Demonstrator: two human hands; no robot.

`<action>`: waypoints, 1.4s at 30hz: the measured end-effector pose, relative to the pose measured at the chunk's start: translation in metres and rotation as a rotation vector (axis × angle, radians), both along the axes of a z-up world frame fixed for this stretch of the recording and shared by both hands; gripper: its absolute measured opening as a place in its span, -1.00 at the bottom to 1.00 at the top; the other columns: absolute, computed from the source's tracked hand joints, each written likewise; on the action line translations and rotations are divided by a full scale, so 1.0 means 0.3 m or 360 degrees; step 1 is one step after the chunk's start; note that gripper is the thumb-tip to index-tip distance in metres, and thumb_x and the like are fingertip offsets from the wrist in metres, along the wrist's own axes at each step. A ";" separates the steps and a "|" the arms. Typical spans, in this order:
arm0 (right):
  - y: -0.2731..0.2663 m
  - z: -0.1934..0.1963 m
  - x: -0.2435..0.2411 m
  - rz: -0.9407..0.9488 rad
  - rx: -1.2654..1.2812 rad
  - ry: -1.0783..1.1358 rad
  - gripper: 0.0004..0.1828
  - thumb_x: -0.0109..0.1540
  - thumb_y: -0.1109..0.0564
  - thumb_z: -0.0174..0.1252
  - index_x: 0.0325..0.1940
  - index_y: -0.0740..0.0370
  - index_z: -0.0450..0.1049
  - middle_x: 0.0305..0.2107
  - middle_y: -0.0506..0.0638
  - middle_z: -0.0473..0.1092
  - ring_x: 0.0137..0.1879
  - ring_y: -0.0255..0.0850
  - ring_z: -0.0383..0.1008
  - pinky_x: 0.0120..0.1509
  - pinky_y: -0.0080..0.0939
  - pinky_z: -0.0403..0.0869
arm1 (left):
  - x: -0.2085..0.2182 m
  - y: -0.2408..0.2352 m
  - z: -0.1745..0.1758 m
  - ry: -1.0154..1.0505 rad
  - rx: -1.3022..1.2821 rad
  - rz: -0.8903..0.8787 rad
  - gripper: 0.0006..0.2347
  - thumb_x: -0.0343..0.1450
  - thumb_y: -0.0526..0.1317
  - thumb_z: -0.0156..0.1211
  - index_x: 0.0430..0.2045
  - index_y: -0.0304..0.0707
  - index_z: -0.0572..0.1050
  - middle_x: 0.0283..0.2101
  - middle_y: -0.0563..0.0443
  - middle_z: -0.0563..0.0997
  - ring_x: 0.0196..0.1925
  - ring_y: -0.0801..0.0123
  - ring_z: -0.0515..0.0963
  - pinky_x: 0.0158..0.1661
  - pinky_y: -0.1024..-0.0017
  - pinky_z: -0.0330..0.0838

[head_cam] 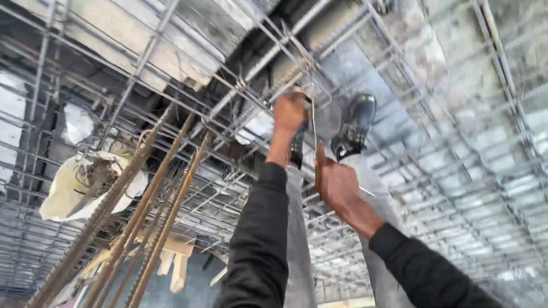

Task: The person ties steel rebar intersections on a construction site using a wire tie and a manual rebar tying tool. The person repeatedly loops wire around rebar intersections and twists the wire to secure the grid.

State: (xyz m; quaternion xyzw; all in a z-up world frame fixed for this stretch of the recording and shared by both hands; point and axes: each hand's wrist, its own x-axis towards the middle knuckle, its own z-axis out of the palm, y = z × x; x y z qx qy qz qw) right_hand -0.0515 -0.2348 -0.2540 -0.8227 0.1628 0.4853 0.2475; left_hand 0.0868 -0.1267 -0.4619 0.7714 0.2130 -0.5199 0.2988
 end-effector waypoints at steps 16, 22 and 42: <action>-0.075 0.042 0.117 -0.0319 0.0083 -0.0174 -0.31 0.62 -0.13 -0.08 0.81 0.17 0.35 -0.17 0.44 0.71 0.00 0.55 0.72 0.02 0.67 0.58 | -0.201 -0.167 -0.246 0.0848 -0.0642 0.1505 -0.38 0.50 0.37 0.53 0.13 -0.20 0.69 0.01 -0.13 0.86 -0.52 0.48 0.25 -0.53 0.45 -0.07; -0.320 0.028 0.235 -0.0592 0.0155 -0.0309 -0.50 0.59 -0.05 0.15 0.52 0.21 0.67 -0.15 0.52 0.68 0.00 0.60 0.71 0.08 0.50 0.64 | -0.201 -0.246 -0.256 0.1025 -0.1096 0.2008 -0.70 0.60 0.03 0.45 -0.36 -0.20 0.73 -0.03 -0.10 0.91 -0.72 0.65 0.15 -0.64 0.58 0.03; -0.409 0.090 0.515 0.0565 0.0159 0.0351 -0.77 0.40 0.29 -0.02 -0.05 0.11 0.55 -0.63 -0.08 0.42 -0.56 -0.23 0.48 -0.50 -0.09 0.58 | -0.025 -0.102 0.797 0.0159 -0.0377 0.2368 -0.81 0.73 0.04 0.30 -0.19 0.11 0.49 -0.34 0.26 0.59 -0.45 0.60 0.43 -0.41 0.51 0.28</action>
